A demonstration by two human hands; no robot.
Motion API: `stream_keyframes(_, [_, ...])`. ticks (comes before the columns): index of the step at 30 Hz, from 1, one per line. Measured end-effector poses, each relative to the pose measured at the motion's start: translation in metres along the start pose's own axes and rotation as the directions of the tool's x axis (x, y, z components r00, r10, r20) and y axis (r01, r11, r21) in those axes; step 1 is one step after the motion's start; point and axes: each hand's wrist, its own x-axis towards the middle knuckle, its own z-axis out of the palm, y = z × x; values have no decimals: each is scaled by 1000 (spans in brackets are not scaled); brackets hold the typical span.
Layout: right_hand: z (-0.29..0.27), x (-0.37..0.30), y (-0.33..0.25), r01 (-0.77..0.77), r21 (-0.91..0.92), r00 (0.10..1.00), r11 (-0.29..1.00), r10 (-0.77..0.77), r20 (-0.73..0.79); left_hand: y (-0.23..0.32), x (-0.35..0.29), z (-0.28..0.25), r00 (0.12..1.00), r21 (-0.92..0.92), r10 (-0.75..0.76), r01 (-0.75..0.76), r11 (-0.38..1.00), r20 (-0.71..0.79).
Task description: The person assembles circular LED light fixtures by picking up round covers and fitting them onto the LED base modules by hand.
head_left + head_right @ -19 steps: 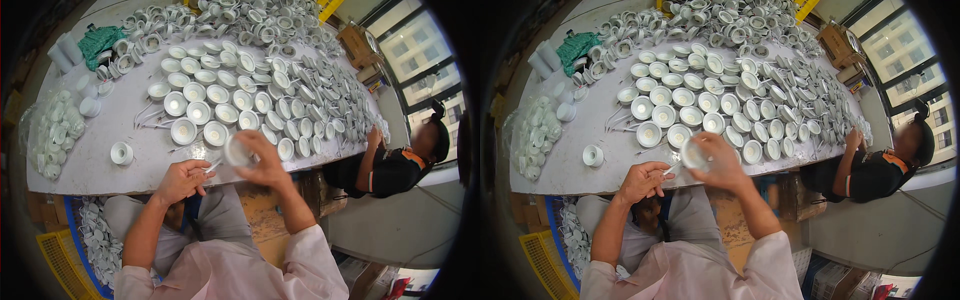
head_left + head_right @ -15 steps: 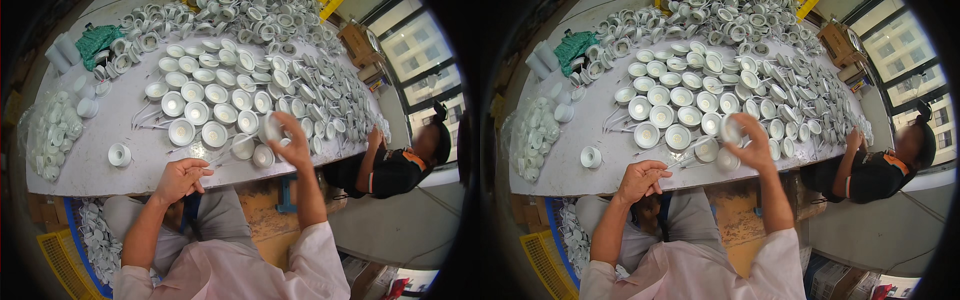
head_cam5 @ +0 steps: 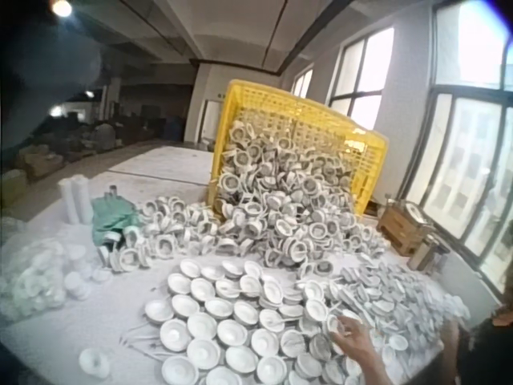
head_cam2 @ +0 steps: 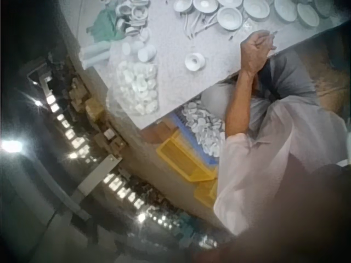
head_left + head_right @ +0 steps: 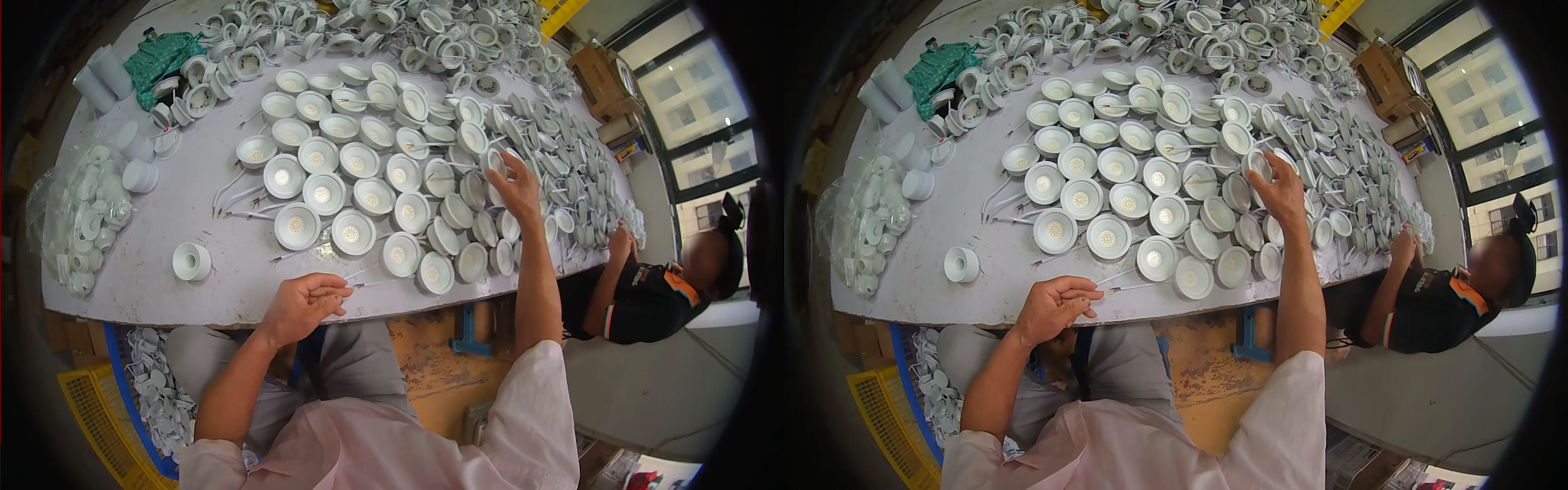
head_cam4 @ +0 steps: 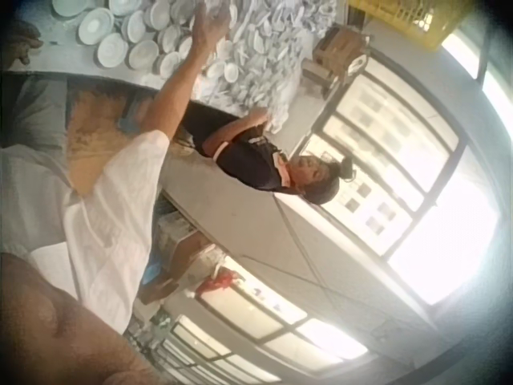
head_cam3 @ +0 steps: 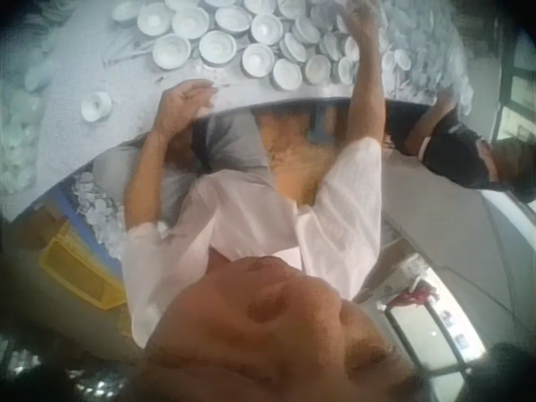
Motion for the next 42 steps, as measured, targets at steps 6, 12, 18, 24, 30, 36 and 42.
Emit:
stream_keyframes(6, [11,11,8,-31,-81,999,996,31,7,-6,0,-2,999,-55,4,-2,998,39])
stream_keyframes(12, [13,10,8,-52,-60,999,997,52,-8,-7,-3,-2,997,-97,19,-11,995,81])
stream_keyframes(18, [10,1,10,-65,-111,998,992,64,-12,-1,-5,-3,996,-79,18,-11,997,86])
stream_keyframes(24, [-4,-9,-6,-12,-207,995,978,-8,-95,0,-6,-3,997,-49,10,-7,999,77])
stream_keyframes(30, [2,44,-36,172,-105,958,980,-191,-216,4,-12,-2,999,85,31,-34,996,38])
stream_keyframes(36, [51,157,-56,-161,535,982,830,189,2,16,-17,-6,999,-19,37,-36,999,29])
stream_keyframes(42, [109,255,-50,-311,650,934,693,351,72,12,-15,-21,996,-31,82,-83,996,-41])
